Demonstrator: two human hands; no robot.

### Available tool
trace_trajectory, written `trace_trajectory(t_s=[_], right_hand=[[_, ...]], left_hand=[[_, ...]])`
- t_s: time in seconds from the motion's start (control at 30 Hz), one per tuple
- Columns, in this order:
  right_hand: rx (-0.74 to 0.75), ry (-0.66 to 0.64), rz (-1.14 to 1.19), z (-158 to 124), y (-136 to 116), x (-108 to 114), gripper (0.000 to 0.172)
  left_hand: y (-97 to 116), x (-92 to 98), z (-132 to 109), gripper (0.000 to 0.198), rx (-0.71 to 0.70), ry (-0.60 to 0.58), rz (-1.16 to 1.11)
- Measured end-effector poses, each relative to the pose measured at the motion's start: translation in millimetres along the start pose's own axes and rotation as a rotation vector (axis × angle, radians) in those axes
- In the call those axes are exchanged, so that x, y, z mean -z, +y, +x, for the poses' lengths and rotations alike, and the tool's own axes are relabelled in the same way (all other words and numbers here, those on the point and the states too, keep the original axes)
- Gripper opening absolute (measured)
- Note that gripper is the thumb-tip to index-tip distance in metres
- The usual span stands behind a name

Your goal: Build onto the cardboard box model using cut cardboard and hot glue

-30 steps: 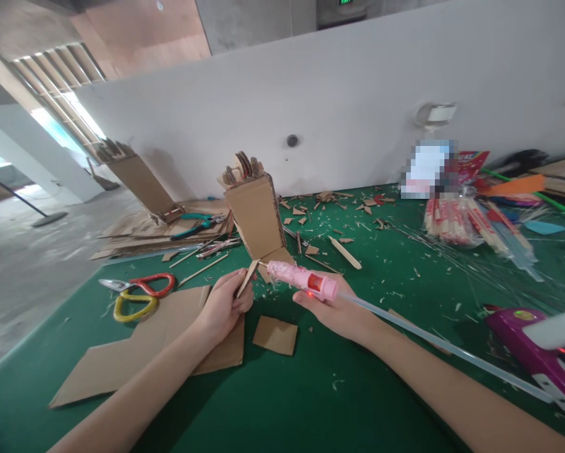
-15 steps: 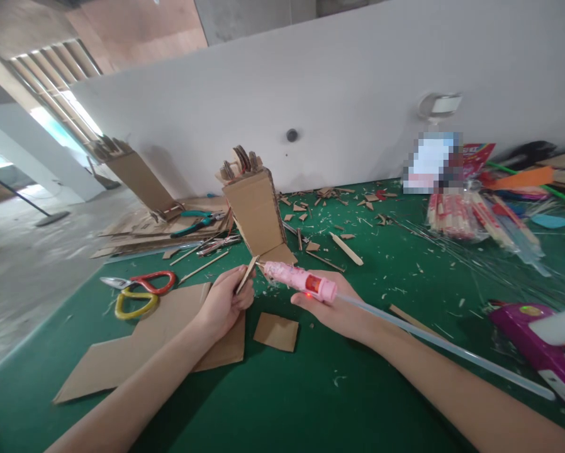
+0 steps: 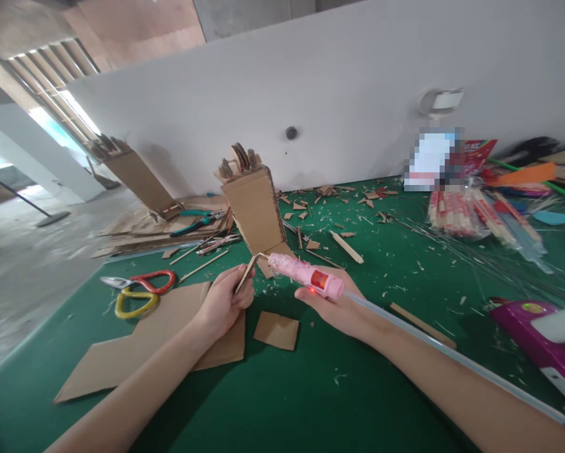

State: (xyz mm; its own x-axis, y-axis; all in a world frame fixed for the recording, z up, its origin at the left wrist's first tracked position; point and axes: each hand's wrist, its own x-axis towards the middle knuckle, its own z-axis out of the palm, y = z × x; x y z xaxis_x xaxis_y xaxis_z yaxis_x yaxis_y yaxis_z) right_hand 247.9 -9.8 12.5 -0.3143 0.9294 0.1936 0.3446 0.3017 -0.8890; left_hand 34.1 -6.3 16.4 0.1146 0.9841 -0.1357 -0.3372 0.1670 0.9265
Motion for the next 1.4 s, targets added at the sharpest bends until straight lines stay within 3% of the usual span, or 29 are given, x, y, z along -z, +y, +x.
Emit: trace_trajectory(t_s=[0.33, 0.53, 0.77, 0.97, 1.2, 1.4], right_hand=[[0.05, -0.116, -0.075, -1.9, -1.6, -1.4, 0.028], [0.025, -0.048, -0.082, -2.7, -1.5, -0.4, 0.028], [0.084, -0.123, -0.121, -2.2, -1.1, -1.1, 0.028], [-0.023, -0.051, -0.071, -3.4, -2.2, -0.8, 0.03], [0.114, -0.108, -0.171, -3.0, 1.7, -2.7, 0.032], [0.047, -0.077, -0.085, -3.6, 1.2, -1.2, 0.028]], left_hand=[[-0.9, 1.3, 1.7, 0.025, 0.018, -0.007, -0.016], [-0.6, 0.4, 0.7, 0.025, 0.021, -0.006, -0.008], [-0.3, 0.2, 1.5, 0.031, 0.026, -0.004, -0.012], [0.4, -0.8, 1.1, 0.026, 0.027, -0.002, -0.003], [-0.6, 0.5, 1.4, 0.034, 0.01, -0.007, -0.014], [-0.6, -0.2, 1.4, 0.025, 0.021, -0.005, -0.009]])
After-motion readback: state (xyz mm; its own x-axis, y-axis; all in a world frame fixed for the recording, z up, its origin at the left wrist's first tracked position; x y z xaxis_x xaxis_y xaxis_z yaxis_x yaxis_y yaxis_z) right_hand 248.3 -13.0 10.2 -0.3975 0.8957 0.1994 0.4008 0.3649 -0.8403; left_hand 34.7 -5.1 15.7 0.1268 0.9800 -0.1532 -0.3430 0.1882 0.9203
